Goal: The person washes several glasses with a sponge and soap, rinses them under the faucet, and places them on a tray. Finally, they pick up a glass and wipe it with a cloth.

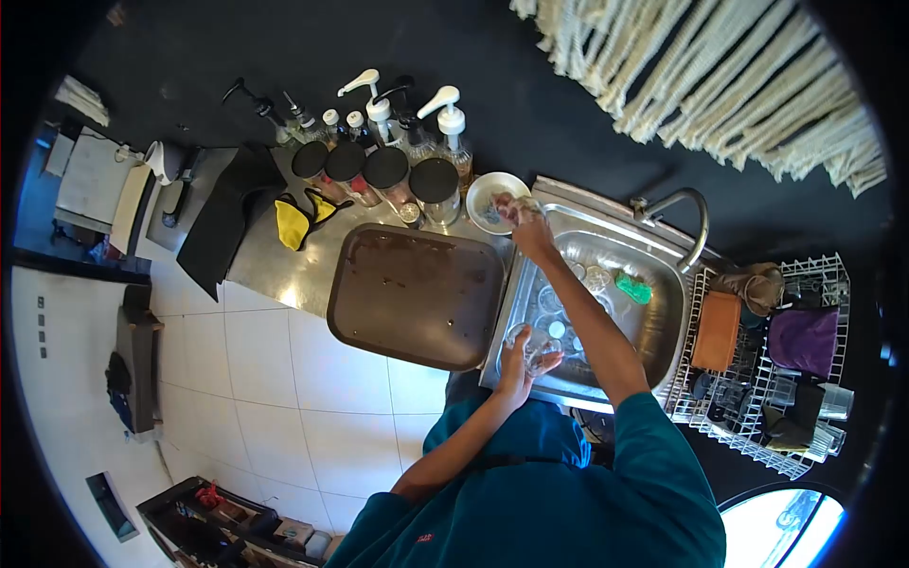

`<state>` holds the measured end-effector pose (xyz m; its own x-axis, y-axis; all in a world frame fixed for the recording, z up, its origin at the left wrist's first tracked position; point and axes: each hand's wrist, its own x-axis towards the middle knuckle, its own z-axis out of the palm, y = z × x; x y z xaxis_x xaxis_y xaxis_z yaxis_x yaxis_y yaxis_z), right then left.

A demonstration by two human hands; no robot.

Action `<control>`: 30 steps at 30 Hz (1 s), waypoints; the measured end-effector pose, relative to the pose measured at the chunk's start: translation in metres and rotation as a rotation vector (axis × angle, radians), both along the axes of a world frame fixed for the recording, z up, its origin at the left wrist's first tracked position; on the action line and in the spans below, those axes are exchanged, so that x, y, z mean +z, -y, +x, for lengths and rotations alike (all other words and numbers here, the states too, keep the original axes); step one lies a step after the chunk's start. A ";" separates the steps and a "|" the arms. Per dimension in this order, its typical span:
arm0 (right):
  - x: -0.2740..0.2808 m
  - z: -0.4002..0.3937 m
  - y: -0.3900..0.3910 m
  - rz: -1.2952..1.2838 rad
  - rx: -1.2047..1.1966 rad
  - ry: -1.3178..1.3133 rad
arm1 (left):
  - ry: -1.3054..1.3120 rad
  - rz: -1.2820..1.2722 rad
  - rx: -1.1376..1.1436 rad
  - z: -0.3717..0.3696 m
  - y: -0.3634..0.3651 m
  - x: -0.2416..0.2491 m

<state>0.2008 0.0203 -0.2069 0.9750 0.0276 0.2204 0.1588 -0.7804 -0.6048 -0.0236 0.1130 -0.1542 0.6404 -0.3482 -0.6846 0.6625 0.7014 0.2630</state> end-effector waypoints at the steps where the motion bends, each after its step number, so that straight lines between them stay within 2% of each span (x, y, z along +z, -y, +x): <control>1: -0.007 0.009 -0.005 -0.148 0.001 -0.151 | 0.000 -0.010 -0.001 0.005 -0.006 0.003; 2: -0.015 0.016 -0.010 -0.157 -0.002 -0.153 | 0.050 0.015 0.011 0.010 -0.013 0.006; 4: -0.028 0.021 -0.018 -0.362 0.097 -0.251 | 0.091 0.026 0.022 0.022 -0.026 0.011; 6: -0.034 0.031 -0.027 -0.408 0.100 -0.269 | 0.111 0.113 0.029 0.033 -0.038 0.012; 8: -0.025 0.042 -0.033 -0.643 0.249 -0.533 | 0.116 0.126 0.004 0.042 -0.045 0.015; 9: -0.016 0.039 -0.038 -0.643 0.244 -0.547 | 0.118 0.126 -0.025 0.044 -0.047 0.011; 11: 0.002 0.038 -0.047 -0.747 0.164 -0.378 | 0.124 0.124 -0.096 0.045 -0.050 0.001; 12: -0.007 0.035 -0.050 -0.747 0.146 -0.388 | 0.122 0.120 -0.115 0.045 -0.052 -0.003; 14: -0.035 0.023 -0.034 -0.574 -0.087 -0.132 | 0.128 0.006 -0.139 0.044 -0.050 -0.008; 15: -0.021 0.012 -0.020 -0.598 -0.131 -0.146 | 0.108 0.028 -0.127 0.043 -0.049 -0.008; 17: 0.023 -0.010 0.002 0.072 -0.238 -0.218 | 0.093 0.061 -0.121 0.040 -0.042 -0.010; 18: 0.014 -0.019 0.024 0.063 -0.255 -0.215 | 0.094 0.090 -0.095 0.038 -0.039 -0.010; 20: -0.019 -0.041 0.081 0.110 -0.507 0.085 | 0.073 0.121 -0.087 0.036 -0.031 -0.007; 22: 0.005 -0.054 0.124 0.162 -0.752 0.076 | 0.108 0.162 -0.150 0.035 -0.020 -0.005; 23: 0.006 -0.057 0.149 0.120 -0.794 0.155 | 0.175 0.151 -0.213 0.030 -0.015 -0.025; 24: 0.005 -0.056 0.174 0.078 -0.835 0.231 | 0.179 0.159 -0.215 0.026 -0.004 -0.025; 26: 0.010 -0.051 0.215 0.061 -0.669 0.397 | 0.098 0.170 -0.181 0.020 0.020 -0.024; 28: 0.002 -0.043 0.243 0.078 -0.515 0.250 | 0.114 0.112 -0.208 0.014 0.042 -0.032; 30: -0.014 -0.042 0.261 0.020 -0.395 0.328 | 0.027 0.165 -0.086 0.006 0.077 -0.021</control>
